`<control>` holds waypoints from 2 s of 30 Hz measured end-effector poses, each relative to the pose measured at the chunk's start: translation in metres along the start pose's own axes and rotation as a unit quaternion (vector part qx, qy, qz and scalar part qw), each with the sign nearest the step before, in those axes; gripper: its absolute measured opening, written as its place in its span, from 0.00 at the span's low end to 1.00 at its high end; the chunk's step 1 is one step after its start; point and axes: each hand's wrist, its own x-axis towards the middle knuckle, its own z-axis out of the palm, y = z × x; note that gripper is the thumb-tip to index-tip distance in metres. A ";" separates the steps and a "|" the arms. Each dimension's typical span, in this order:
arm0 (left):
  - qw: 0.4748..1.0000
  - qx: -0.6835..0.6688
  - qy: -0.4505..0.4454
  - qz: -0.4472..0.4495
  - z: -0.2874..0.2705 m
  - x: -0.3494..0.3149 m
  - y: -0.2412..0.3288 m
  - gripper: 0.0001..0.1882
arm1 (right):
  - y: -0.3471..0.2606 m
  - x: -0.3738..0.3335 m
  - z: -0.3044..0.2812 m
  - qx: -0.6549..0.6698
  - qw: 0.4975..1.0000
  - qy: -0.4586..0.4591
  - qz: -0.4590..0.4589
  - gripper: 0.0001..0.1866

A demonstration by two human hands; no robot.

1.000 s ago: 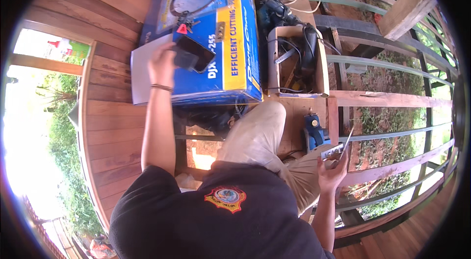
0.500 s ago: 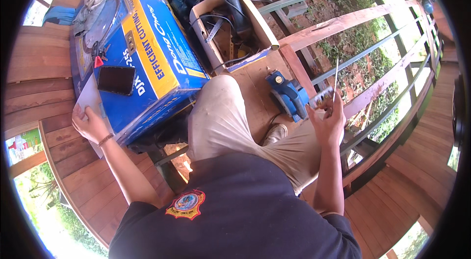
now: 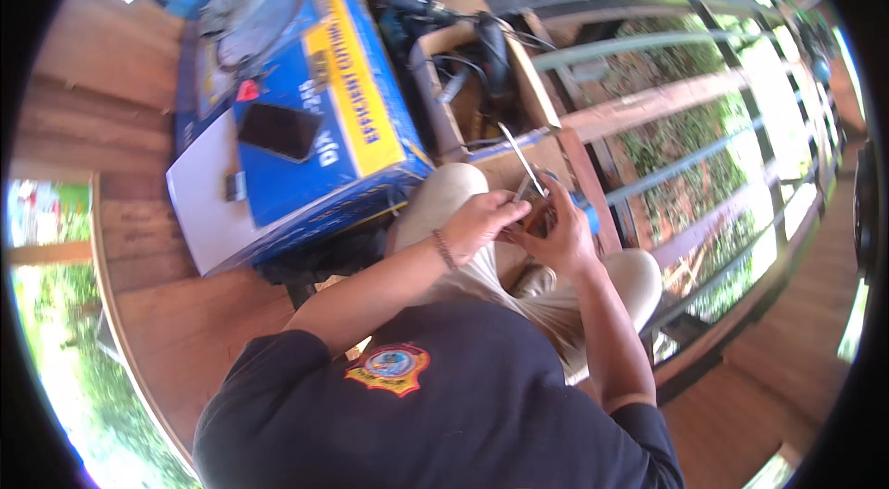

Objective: The person sits on a wooden porch floor and assembles a small electronic device. They use a screwdriver to tighten screws on a metal bracket and then attach it to a blue plastic housing.

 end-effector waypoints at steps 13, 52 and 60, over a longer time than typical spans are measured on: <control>0.699 0.525 0.385 0.297 -0.069 -0.095 0.117 0.07 | 0.104 -0.023 -0.106 -0.050 0.938 0.311 0.141 0.10; 0.650 0.706 0.186 0.212 -0.057 -0.053 -0.047 0.31 | 0.266 0.027 -0.018 -0.264 0.864 -0.205 0.376 0.35; 0.667 0.698 0.143 0.218 -0.053 -0.039 -0.033 0.28 | 0.281 0.000 0.018 -0.216 0.897 -0.087 0.376 0.37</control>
